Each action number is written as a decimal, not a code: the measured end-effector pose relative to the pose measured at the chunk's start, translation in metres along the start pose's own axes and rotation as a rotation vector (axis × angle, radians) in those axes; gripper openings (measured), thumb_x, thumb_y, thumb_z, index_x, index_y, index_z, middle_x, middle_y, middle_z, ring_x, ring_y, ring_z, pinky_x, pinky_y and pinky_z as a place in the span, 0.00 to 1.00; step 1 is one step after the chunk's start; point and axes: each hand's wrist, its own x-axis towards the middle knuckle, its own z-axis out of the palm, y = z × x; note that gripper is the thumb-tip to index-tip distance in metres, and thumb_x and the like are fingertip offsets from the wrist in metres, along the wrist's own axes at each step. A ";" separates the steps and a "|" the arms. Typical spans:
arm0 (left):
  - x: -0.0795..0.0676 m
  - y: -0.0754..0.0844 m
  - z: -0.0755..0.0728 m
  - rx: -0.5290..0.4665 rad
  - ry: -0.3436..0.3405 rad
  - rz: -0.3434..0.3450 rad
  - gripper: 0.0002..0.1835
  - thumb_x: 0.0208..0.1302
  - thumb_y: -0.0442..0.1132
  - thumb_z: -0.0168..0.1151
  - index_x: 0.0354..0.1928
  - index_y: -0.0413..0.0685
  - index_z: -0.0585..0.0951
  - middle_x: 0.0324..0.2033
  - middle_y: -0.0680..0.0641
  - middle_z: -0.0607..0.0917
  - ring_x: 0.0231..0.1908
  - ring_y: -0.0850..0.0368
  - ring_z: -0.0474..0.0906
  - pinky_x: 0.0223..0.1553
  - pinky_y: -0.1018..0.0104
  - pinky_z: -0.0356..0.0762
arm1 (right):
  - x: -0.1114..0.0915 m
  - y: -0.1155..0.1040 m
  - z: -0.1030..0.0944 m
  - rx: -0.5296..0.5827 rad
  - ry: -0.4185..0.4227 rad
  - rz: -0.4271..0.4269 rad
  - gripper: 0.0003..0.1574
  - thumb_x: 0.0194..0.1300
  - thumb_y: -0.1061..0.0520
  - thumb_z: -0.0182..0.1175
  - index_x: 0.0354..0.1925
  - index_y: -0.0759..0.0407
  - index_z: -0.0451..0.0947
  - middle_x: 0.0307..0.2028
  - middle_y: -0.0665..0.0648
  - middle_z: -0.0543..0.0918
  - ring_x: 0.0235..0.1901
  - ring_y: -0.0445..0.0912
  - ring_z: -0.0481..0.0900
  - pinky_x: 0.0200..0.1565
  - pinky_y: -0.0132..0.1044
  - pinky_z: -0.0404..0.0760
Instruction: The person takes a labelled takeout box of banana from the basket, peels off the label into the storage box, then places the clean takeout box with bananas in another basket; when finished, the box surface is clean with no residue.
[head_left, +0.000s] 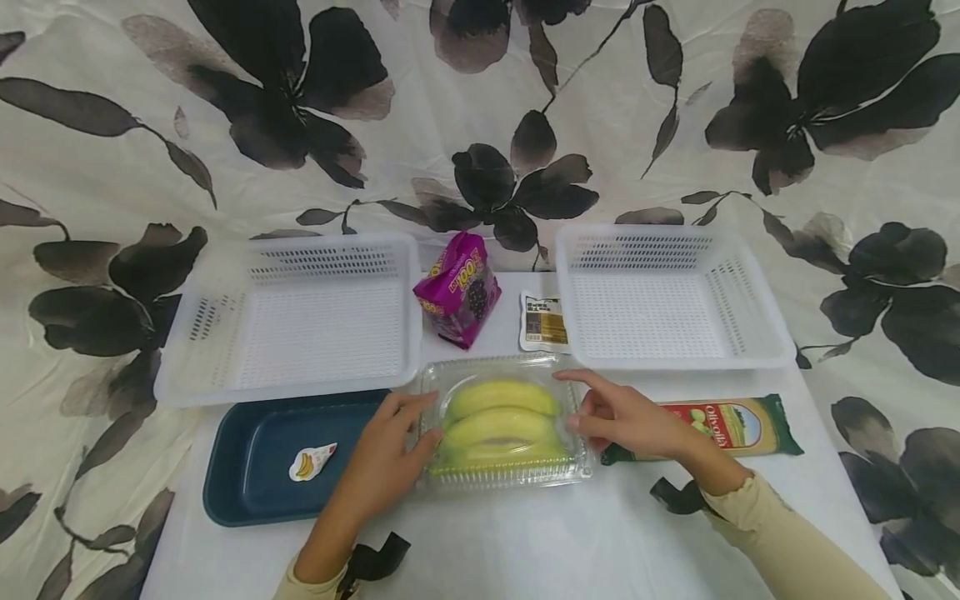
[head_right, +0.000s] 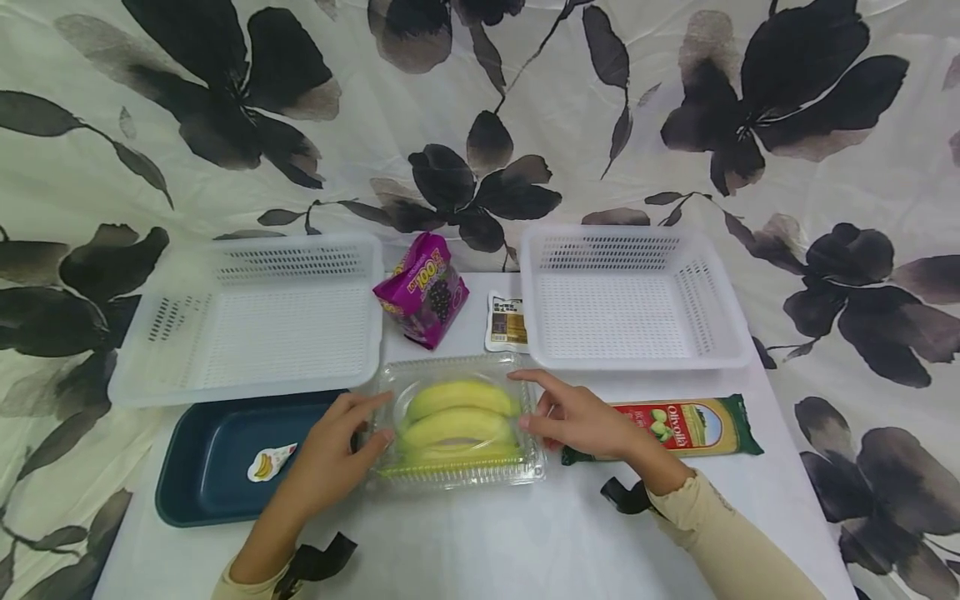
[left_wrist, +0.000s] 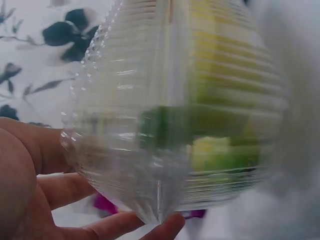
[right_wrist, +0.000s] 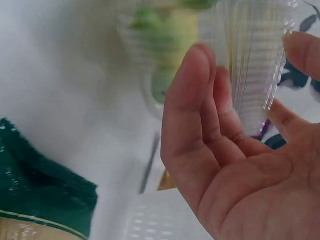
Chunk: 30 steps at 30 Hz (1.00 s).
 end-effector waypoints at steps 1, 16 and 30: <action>-0.003 0.002 -0.003 -0.008 0.004 0.005 0.26 0.70 0.44 0.66 0.69 0.53 0.77 0.56 0.48 0.78 0.43 0.54 0.75 0.38 0.65 0.75 | -0.001 -0.002 -0.001 0.017 -0.011 0.003 0.40 0.73 0.48 0.62 0.77 0.42 0.58 0.33 0.57 0.80 0.27 0.50 0.83 0.34 0.47 0.88; -0.021 0.017 -0.055 -0.177 0.094 0.061 0.22 0.73 0.46 0.63 0.67 0.58 0.79 0.57 0.51 0.75 0.49 0.60 0.73 0.33 0.71 0.82 | 0.001 -0.054 -0.017 0.012 0.014 -0.176 0.42 0.73 0.55 0.63 0.78 0.49 0.58 0.33 0.57 0.78 0.26 0.50 0.82 0.32 0.42 0.87; -0.008 -0.001 -0.133 -0.014 0.325 -0.013 0.25 0.73 0.46 0.62 0.71 0.60 0.76 0.69 0.48 0.75 0.57 0.54 0.77 0.49 0.77 0.81 | 0.073 -0.111 0.014 0.026 0.184 -0.253 0.47 0.71 0.51 0.66 0.78 0.28 0.54 0.46 0.60 0.80 0.32 0.46 0.89 0.34 0.41 0.89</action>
